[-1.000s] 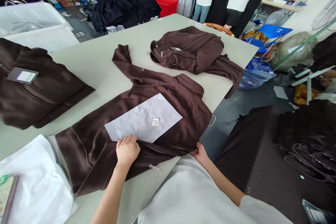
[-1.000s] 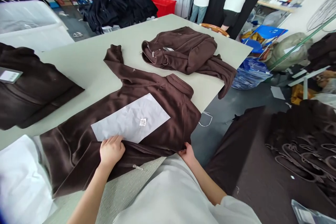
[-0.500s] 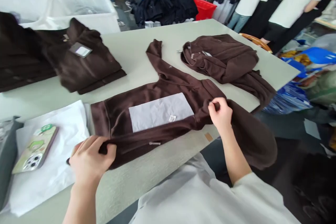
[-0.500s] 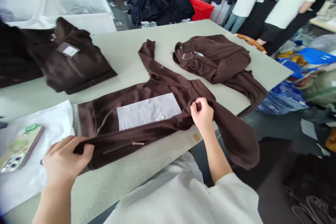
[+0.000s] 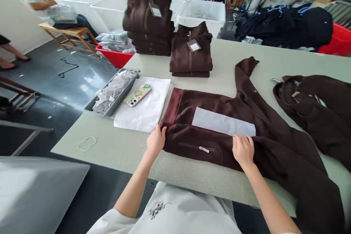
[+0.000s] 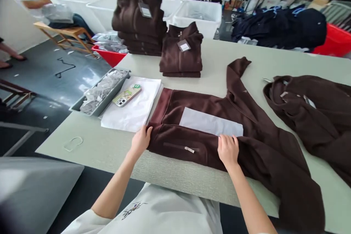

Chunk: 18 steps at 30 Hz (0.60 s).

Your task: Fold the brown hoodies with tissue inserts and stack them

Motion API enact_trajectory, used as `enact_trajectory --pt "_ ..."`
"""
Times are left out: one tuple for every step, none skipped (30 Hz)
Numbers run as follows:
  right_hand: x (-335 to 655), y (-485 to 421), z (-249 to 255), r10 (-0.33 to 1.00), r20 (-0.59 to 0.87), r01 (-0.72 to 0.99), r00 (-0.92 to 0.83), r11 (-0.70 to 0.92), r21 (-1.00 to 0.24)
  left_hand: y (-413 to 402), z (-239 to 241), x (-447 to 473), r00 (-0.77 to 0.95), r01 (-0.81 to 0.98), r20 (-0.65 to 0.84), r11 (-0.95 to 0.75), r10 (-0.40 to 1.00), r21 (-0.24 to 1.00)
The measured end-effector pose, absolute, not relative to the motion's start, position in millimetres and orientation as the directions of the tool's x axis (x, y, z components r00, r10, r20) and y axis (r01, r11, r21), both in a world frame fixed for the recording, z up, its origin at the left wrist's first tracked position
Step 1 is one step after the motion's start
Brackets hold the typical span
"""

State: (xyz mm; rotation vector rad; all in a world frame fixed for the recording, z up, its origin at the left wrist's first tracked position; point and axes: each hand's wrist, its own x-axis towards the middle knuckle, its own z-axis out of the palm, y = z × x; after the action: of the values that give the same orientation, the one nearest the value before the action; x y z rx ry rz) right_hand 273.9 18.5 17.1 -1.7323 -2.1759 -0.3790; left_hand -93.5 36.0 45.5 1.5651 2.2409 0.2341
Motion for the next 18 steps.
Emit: enact_trajectory --pt "279 17 16 0.885 0.413 0.974 -0.214 0.226 0.021 28 45 -90 -0.304 0.873 -0.229 0.366 0.925 0.322" --pt "285 16 15 0.883 0.407 0.971 -0.234 0.237 0.043 21 43 -87 -0.302 0.879 -0.232 0.364 0.925 0.308" --pt "292 14 16 0.879 0.401 0.965 -0.256 0.253 0.063 14 41 -85 -0.296 0.88 -0.235 0.36 0.926 0.31" --pt "299 13 17 0.875 0.395 0.959 -0.279 0.27 0.081 7 39 -84 -0.29 0.877 -0.235 0.356 0.928 0.323" --pt "306 13 19 0.87 0.392 0.954 -0.299 0.285 0.095 1 38 -84 -0.288 0.87 -0.231 0.355 0.929 0.343" --pt "313 14 22 0.865 0.393 0.95 -0.312 0.295 0.105 -5 37 -84 -0.29 0.859 -0.225 0.357 0.93 0.368" --pt "318 16 25 0.863 0.393 0.948 -0.317 0.297 0.112 -10 36 -85 -0.296 0.845 -0.217 0.361 0.93 0.394" --pt "321 19 28 0.864 0.394 0.949 -0.314 0.291 0.119 -14 36 -86 -0.305 0.83 -0.206 0.365 0.93 0.421" --pt "322 22 30 0.867 0.392 0.952 -0.307 0.279 0.128 -17 36 -87 -0.314 0.816 -0.198 0.371 0.928 0.443" --pt "322 27 31 0.874 0.385 0.955 -0.296 0.261 0.14 -19 37 -88 -0.326 0.805 -0.197 0.381 0.925 0.455" --pt "320 31 31 0.883 0.375 0.959 -0.281 0.239 0.153 -20 38 -89 -0.336 0.801 -0.205 0.393 0.919 0.452" --pt "317 34 29 0.893 0.36 0.961 -0.269 0.222 0.167 -20 39 -90 -0.343 0.803 -0.216 0.404 0.914 0.437" --pt "313 37 27 0.903 0.344 0.961 -0.259 0.206 0.183 -19 41 -90 -0.347 0.811 -0.227 0.413 0.91 0.414" --pt "311 39 25 0.911 0.331 0.962 -0.246 0.188 0.196 -17 43 -89 -0.348 0.822 -0.235 0.416 0.907 0.389" --pt "309 40 23 0.917 0.325 0.964 -0.231 0.17 0.206 -15 44 -89 -0.345 0.834 -0.236 0.412 0.909 0.367" --pt "308 41 21 0.92 0.325 0.965 -0.217 0.152 0.212 -13 46 -88 -0.339 0.846 -0.226 0.401 0.913 0.352" --pt "308 41 20 0.922 0.329 0.966 -0.205 0.137 0.218 -11 47 -87 -0.333 0.856 -0.211 0.389 0.919 0.34" --pt "309 40 19 0.923 0.333 0.967 -0.194 0.122 0.223 -9 48 -87 -0.329 0.866 -0.197 0.378 0.924 0.327"
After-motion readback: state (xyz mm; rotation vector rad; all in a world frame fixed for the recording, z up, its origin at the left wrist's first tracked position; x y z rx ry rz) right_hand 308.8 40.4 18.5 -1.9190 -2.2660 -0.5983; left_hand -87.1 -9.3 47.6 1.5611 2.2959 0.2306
